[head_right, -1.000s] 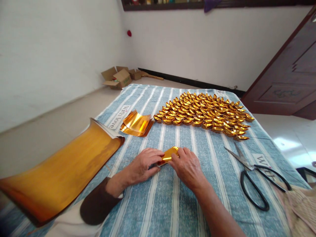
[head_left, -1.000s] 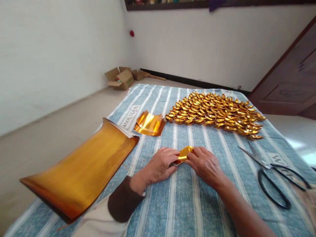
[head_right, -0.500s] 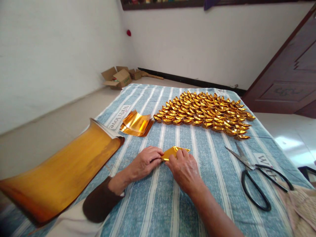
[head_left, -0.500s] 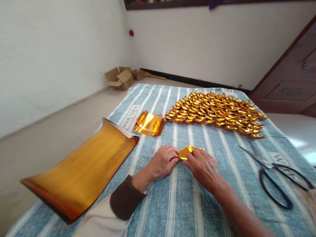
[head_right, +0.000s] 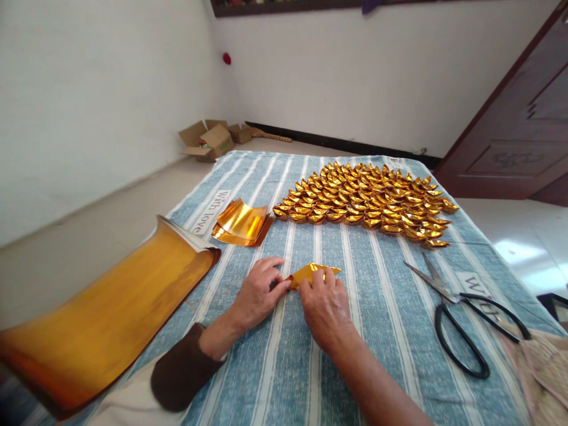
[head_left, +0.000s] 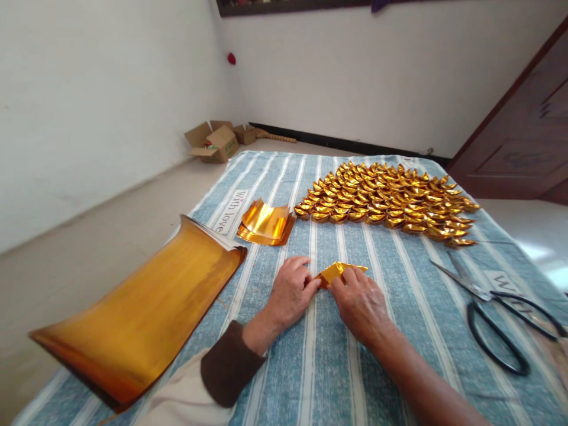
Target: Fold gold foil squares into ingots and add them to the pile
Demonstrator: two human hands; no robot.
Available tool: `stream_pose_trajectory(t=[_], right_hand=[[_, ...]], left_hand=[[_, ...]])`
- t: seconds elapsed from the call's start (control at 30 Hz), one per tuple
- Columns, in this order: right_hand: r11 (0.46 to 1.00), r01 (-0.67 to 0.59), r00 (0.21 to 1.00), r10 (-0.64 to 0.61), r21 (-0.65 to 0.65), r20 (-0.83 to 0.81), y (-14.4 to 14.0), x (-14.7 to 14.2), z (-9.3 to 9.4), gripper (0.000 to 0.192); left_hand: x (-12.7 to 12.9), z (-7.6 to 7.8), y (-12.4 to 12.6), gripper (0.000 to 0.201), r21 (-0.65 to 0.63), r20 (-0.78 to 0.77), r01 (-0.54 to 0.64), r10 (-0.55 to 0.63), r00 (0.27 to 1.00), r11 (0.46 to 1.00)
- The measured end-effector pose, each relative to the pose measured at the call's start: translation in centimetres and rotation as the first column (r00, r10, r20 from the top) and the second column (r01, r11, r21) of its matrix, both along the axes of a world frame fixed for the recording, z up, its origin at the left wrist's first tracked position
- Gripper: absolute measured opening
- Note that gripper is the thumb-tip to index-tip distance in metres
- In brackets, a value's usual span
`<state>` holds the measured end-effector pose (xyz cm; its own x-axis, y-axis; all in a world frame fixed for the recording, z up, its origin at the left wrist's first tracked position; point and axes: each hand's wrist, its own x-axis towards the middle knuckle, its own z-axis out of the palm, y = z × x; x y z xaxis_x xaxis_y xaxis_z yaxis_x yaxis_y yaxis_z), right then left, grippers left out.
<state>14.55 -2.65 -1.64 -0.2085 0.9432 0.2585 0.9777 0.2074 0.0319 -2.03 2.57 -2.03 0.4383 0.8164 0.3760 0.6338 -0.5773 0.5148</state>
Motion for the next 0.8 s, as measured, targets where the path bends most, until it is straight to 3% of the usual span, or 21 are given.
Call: stream_pose_trajectory(t=[0.8], right_hand=[[0.996, 0.044, 0.998, -0.041, 0.081, -0.043, 0.18, -0.34, -0.44, 0.019]], left_hand=[[0.59, -0.58, -0.58, 0.021, 0.125, -0.100, -0.109, 0.122, 0.988, 0.986]])
